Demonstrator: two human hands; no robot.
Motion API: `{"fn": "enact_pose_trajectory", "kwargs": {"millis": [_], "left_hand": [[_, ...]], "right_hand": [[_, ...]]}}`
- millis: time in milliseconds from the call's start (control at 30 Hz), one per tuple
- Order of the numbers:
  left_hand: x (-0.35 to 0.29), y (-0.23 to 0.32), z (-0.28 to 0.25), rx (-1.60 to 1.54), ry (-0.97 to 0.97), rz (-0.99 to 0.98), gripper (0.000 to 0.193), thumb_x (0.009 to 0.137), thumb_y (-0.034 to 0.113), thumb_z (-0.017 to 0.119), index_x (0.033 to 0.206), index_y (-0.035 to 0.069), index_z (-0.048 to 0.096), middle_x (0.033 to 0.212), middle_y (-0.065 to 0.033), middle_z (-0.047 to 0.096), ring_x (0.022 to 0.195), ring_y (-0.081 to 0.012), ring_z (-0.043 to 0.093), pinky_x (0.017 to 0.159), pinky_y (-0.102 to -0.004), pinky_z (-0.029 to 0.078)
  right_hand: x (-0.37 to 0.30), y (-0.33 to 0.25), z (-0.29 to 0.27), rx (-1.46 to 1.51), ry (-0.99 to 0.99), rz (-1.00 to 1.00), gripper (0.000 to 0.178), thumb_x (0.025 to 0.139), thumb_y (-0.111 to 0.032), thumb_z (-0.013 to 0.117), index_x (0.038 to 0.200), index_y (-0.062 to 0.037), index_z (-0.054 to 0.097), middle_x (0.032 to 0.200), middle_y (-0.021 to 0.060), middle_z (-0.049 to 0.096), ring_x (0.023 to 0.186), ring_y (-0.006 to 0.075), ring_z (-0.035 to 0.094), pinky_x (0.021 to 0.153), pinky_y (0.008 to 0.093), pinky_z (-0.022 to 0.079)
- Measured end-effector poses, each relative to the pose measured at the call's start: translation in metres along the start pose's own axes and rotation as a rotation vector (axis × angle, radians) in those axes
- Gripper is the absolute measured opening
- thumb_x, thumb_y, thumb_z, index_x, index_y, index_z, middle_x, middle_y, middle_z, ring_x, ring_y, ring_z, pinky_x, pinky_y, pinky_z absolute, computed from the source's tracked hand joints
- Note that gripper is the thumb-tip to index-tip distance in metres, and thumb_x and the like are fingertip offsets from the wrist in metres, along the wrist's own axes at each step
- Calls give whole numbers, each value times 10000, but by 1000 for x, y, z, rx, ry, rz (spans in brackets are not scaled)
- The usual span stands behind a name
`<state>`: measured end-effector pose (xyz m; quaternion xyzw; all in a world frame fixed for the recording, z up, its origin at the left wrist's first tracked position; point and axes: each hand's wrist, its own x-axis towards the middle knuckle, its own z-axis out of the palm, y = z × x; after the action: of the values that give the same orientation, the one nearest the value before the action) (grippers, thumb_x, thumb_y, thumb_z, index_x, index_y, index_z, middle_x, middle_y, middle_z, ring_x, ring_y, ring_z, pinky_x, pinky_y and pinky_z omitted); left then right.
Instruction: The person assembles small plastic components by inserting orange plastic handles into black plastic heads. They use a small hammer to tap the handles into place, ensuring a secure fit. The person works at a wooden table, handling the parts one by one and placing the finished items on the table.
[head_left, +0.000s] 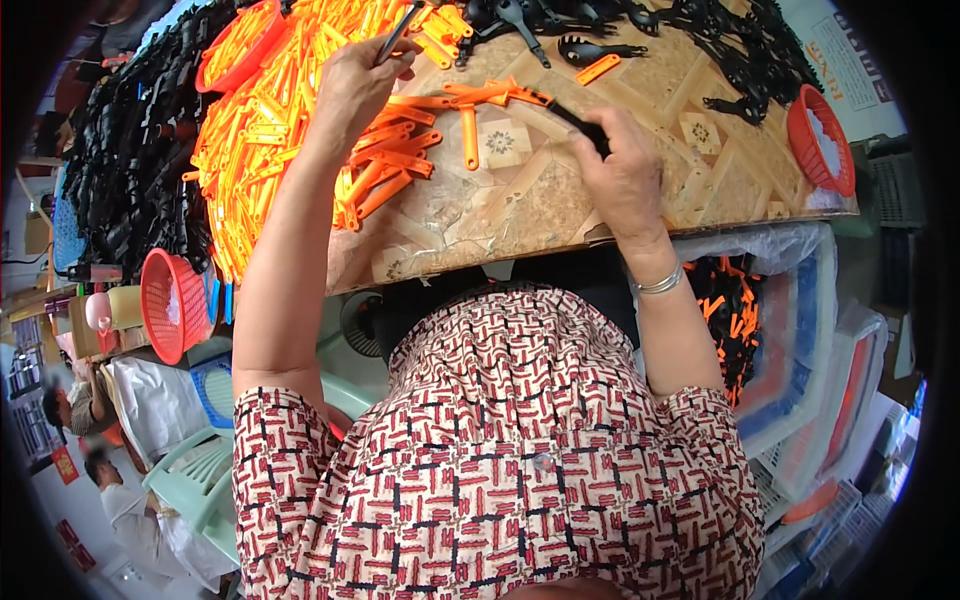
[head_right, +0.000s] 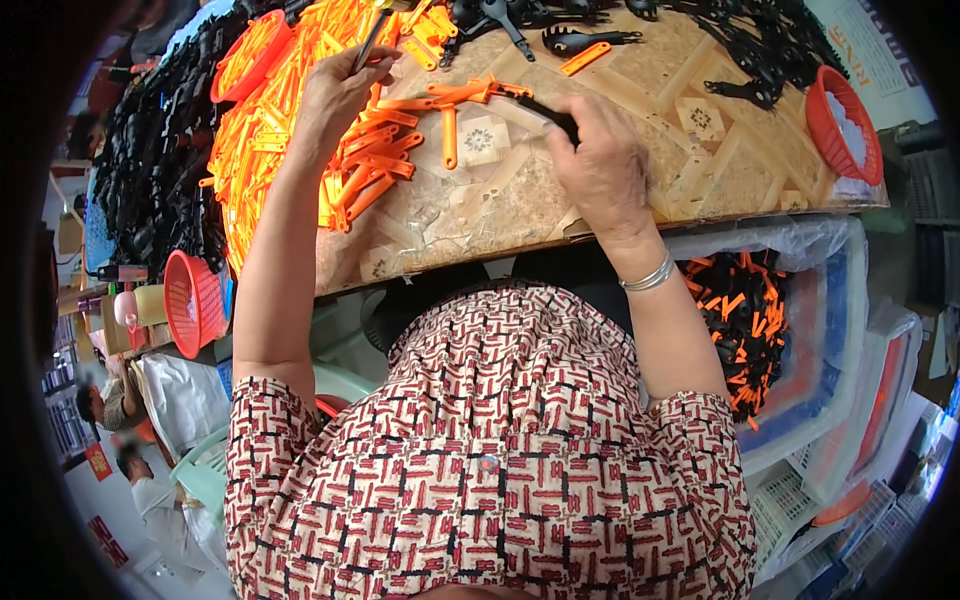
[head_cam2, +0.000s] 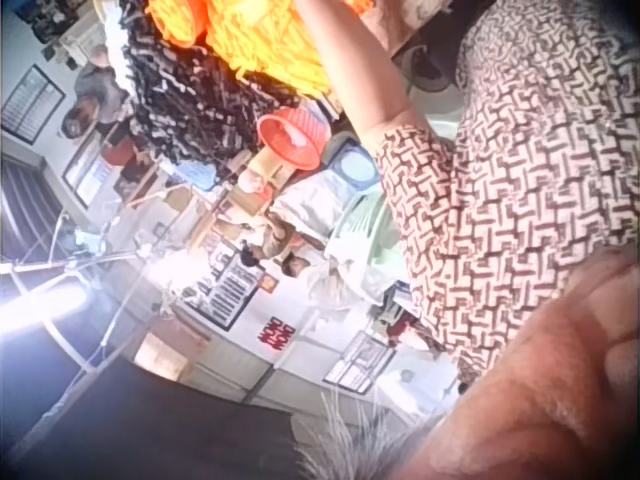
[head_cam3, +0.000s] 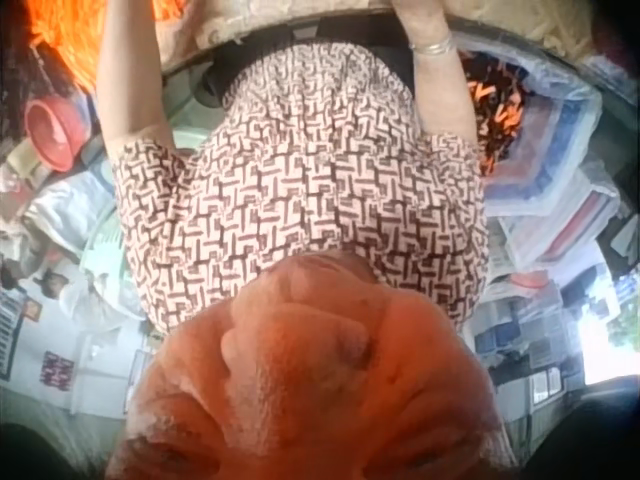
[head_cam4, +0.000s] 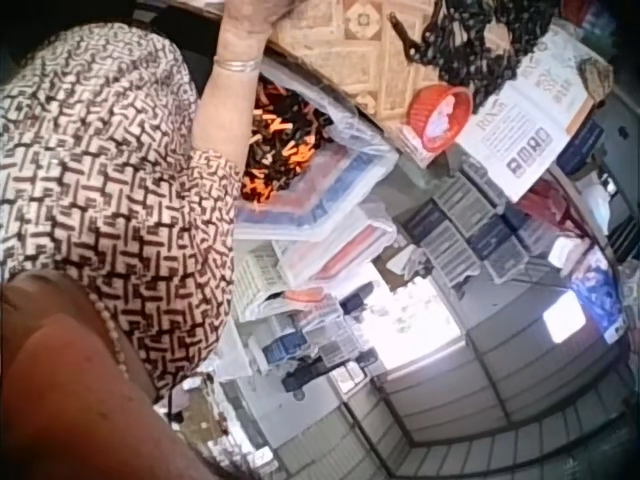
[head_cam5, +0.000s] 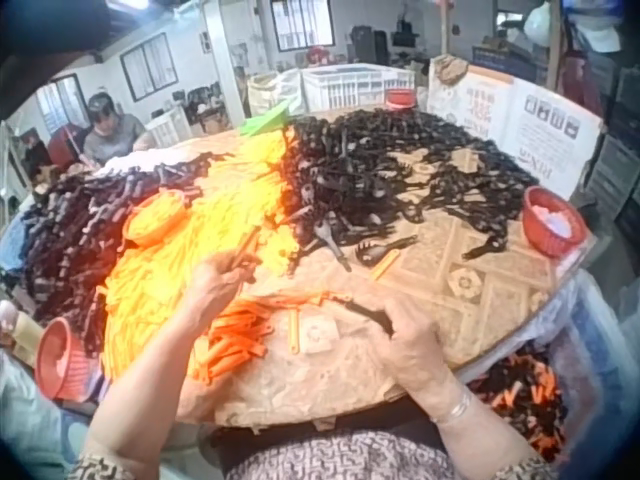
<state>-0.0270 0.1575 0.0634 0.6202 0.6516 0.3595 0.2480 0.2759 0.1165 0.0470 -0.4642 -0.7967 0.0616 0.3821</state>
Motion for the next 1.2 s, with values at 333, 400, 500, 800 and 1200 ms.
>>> {"fn": "enact_pose_trajectory", "kwargs": {"millis": [333, 400, 500, 800, 1200], "left_hand": [[2, 28, 54, 409, -216, 137, 261, 882, 239, 721, 1096, 92, 751, 966, -136, 703, 836, -247, 690, 776, -387, 526], [-1, 27, 52, 376, -212, 274, 278, 867, 237, 729, 1103, 90, 748, 926, -142, 702, 819, -245, 686, 767, -389, 526], [-7, 29, 32, 305, -310, 212, 287, 849, 216, 730, 1100, 78, 742, 866, -130, 696, 785, -228, 675, 749, -375, 522], [-35, 6, -19, -205, -301, -100, 247, 867, 127, 766, 1104, 61, 743, 749, 44, 626, 663, -39, 532, 591, -218, 419], [-47, -2, 9, 57, -9, 113, 242, 896, 113, 731, 1120, 20, 725, 853, -67, 671, 805, -145, 633, 732, -293, 494]], "right_hand": [[-1, 5, -3, 177, 75, 212, 264, 837, -88, 746, 1083, -18, 680, 957, 153, 703, 817, 294, 687, 715, 348, 533], [-1, 4, -2, 186, 87, 207, 260, 838, -94, 750, 1076, -14, 680, 956, 152, 705, 808, 287, 685, 709, 342, 531], [-3, 2, -1, 187, 107, 205, 253, 836, -89, 748, 1069, -13, 684, 955, 153, 709, 791, 283, 686, 696, 344, 532], [-5, 6, 2, 136, 88, 152, 242, 839, -91, 731, 1064, -14, 687, 956, 150, 715, 741, 273, 680, 671, 343, 532], [-4, 6, 2, 169, 79, 198, 166, 873, -116, 724, 999, -9, 703, 886, 136, 712, 721, 236, 677, 641, 318, 508]]}}
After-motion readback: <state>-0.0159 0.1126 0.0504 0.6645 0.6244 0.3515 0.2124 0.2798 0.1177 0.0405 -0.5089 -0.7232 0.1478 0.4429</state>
